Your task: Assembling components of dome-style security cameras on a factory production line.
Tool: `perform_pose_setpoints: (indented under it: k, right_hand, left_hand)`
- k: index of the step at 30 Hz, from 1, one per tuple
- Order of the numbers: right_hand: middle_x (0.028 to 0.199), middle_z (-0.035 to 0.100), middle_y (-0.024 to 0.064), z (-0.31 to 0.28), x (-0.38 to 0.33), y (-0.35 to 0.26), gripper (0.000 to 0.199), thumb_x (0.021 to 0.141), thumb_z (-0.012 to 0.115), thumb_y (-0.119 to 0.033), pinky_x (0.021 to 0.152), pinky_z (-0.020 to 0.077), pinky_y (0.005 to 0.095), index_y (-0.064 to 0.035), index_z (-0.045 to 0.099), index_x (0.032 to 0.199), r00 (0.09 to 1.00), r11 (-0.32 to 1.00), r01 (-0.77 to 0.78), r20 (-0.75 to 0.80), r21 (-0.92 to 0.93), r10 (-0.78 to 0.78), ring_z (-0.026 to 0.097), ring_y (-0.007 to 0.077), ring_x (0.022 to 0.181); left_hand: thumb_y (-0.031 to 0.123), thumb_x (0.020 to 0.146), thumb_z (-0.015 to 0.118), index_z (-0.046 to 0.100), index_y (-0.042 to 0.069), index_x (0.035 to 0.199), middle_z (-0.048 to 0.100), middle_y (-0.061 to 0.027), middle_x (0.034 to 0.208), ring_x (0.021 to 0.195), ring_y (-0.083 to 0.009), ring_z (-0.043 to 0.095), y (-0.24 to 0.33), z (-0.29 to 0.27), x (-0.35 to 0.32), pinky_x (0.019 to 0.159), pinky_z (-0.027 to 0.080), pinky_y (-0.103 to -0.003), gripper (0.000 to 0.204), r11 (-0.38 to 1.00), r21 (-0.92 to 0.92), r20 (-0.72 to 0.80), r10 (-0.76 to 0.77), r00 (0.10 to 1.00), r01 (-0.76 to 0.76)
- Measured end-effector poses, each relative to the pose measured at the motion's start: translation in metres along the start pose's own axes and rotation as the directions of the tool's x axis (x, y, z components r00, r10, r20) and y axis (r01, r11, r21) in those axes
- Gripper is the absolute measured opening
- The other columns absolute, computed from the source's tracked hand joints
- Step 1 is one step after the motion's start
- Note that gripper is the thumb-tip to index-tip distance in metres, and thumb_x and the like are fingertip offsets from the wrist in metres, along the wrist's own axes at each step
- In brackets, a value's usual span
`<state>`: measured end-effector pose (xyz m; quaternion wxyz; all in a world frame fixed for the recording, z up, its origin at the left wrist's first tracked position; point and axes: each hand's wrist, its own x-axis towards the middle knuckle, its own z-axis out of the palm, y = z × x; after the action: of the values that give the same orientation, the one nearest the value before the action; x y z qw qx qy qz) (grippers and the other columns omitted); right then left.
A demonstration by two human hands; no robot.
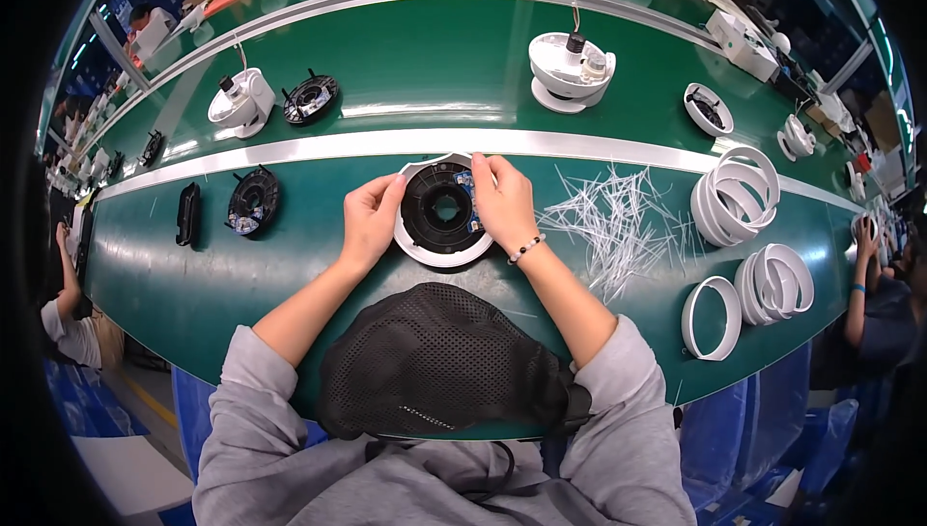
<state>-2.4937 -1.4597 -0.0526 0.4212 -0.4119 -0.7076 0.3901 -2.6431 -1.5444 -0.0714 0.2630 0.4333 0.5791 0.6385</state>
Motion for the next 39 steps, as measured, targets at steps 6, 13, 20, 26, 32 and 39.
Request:
perform_pose_setpoints:
  k: [6,13,20,26,32,39]
  right_hand:
    - [0.051,0.046,0.0024,0.0,0.004,0.002,0.041,0.084,0.052,-0.033,0.046,0.0348,0.0262,0.0025,0.05,0.063,0.984,0.982,-0.158,0.102,0.102,0.147,0.038,0.0076,0.05]
    - [0.052,0.044,-0.0013,-0.002,0.004,-0.005,0.039,0.085,0.052,-0.033,0.046,0.0331,0.024,0.0005,0.05,0.063,0.981,0.977,-0.135,0.159,0.168,0.109,0.036,0.0059,0.051]
    - [0.055,0.048,-0.0014,-0.007,0.009,-0.008,0.033,0.084,0.054,-0.029,0.048,0.0356,0.0223,0.0007,0.054,0.07,0.96,0.956,-0.201,0.236,0.213,0.15,0.041,0.0051,0.052]
    - [0.074,0.059,0.0041,-0.002,-0.007,-0.031,0.016,0.08,0.056,-0.014,0.062,0.0424,0.0214,0.002,0.057,0.083,0.983,0.977,0.151,0.084,0.152,-0.165,0.053,0.0086,0.068]
    - [0.076,0.057,0.0087,-0.003,-0.009,-0.041,0.018,0.072,0.061,-0.01,0.062,0.0432,0.0229,0.002,0.057,0.085,0.88,0.884,0.449,0.108,0.134,-0.463,0.055,0.0135,0.067]
    - [0.075,0.059,0.0107,-0.007,-0.004,-0.039,0.025,0.068,0.068,-0.018,0.06,0.0454,0.0262,0.0009,0.058,0.082,0.803,0.796,0.594,-0.035,0.113,-0.595,0.057,0.0202,0.067]
  left_hand:
    - [0.013,0.084,0.052,0.057,-0.004,0.1,0.061,-0.0053,0.073,0.064,-0.0042,0.052,0.003,-0.003,-0.003,0.056,0.041,-0.018,0.023,1.0,-0.022,-0.011,-0.021,1.0,0.021]
    - [0.009,0.087,0.046,0.05,-0.002,0.107,0.06,-0.0042,0.072,0.059,-0.0028,0.05,0.01,-0.01,-0.005,0.048,0.037,-0.016,0.023,0.997,-0.052,0.067,0.061,0.996,-0.058]
    - [0.01,0.081,0.055,0.056,-0.002,0.1,0.062,-0.0068,0.065,0.058,-0.0039,0.051,0.005,-0.006,-0.001,0.051,0.041,-0.018,0.023,0.998,-0.061,0.045,-0.014,0.999,0.017]
    - [0.011,0.076,0.06,0.06,-0.002,0.089,0.064,-0.0071,0.076,0.071,-0.0112,0.059,0.027,-0.001,0.004,0.059,0.047,-0.024,0.018,0.992,-0.001,0.015,0.122,0.992,-0.122]
    - [0.01,0.071,0.063,0.06,0.001,0.083,0.062,-0.0083,0.076,0.068,-0.0155,0.061,0.067,-0.012,0.007,0.056,0.047,-0.025,0.015,0.919,0.245,0.087,0.297,0.951,-0.309]
    - [0.006,0.068,0.065,0.06,0.001,0.078,0.059,-0.0096,0.07,0.06,-0.0203,0.058,0.067,-0.014,0.011,0.051,0.045,-0.028,0.013,0.749,0.375,0.159,0.529,0.834,-0.547]
